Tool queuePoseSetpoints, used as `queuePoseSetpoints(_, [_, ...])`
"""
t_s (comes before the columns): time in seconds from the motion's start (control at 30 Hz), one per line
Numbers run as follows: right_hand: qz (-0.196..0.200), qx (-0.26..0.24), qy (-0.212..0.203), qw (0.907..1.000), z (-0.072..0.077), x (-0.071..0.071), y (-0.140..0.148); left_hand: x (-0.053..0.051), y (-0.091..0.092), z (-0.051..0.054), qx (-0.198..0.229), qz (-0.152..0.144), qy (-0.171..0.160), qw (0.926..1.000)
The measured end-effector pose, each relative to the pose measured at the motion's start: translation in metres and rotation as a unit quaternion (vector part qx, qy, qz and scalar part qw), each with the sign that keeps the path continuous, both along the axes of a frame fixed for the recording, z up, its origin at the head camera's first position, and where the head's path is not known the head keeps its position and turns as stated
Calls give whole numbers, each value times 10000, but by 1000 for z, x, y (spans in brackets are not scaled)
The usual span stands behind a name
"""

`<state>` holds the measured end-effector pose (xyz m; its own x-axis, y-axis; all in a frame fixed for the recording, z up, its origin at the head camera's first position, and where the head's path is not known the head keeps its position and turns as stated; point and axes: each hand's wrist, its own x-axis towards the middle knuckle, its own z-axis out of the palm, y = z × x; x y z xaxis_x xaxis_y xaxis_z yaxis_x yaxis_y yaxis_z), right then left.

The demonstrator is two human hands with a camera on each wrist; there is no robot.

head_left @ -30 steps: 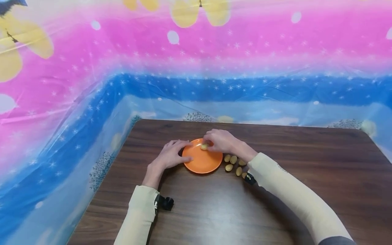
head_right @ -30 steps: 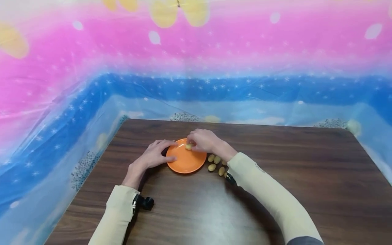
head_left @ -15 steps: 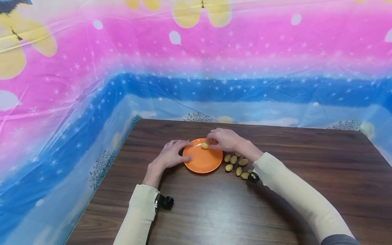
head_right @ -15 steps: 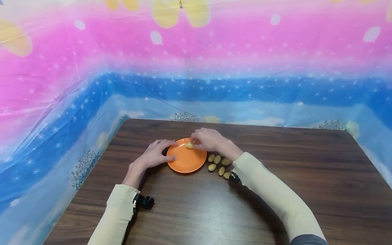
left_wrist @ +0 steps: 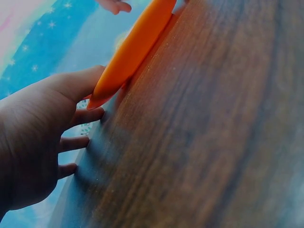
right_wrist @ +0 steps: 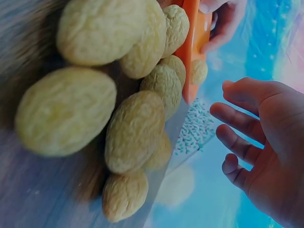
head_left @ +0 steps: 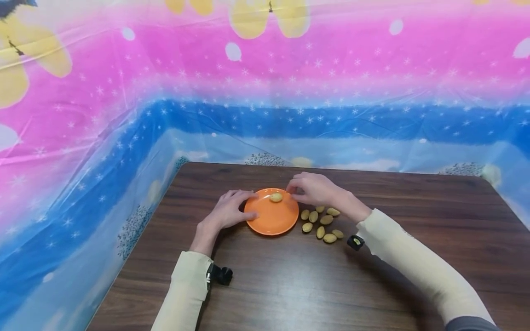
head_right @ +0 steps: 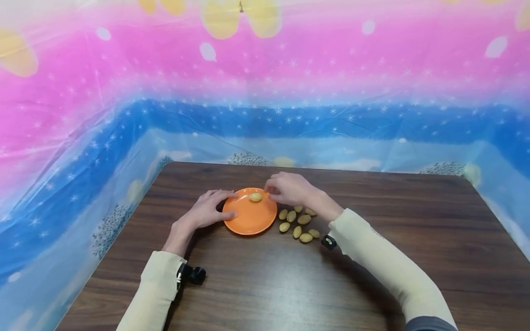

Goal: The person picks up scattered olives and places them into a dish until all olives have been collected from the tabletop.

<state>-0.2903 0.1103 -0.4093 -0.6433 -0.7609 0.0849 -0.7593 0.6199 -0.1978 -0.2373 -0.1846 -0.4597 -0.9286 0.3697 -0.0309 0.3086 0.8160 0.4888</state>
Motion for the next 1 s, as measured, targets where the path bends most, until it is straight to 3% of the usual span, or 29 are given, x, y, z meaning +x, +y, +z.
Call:
queuePoseSetpoints(0.3, [-286, -189, -194, 9992, -4, 3, 30, -1, 4, -1, 21, -10, 13, 10000])
queuePoseSetpoints(1.0, [-152, -240, -590, 9979, -14, 5, 71, 0, -2, -1, 96, 44, -26, 9999])
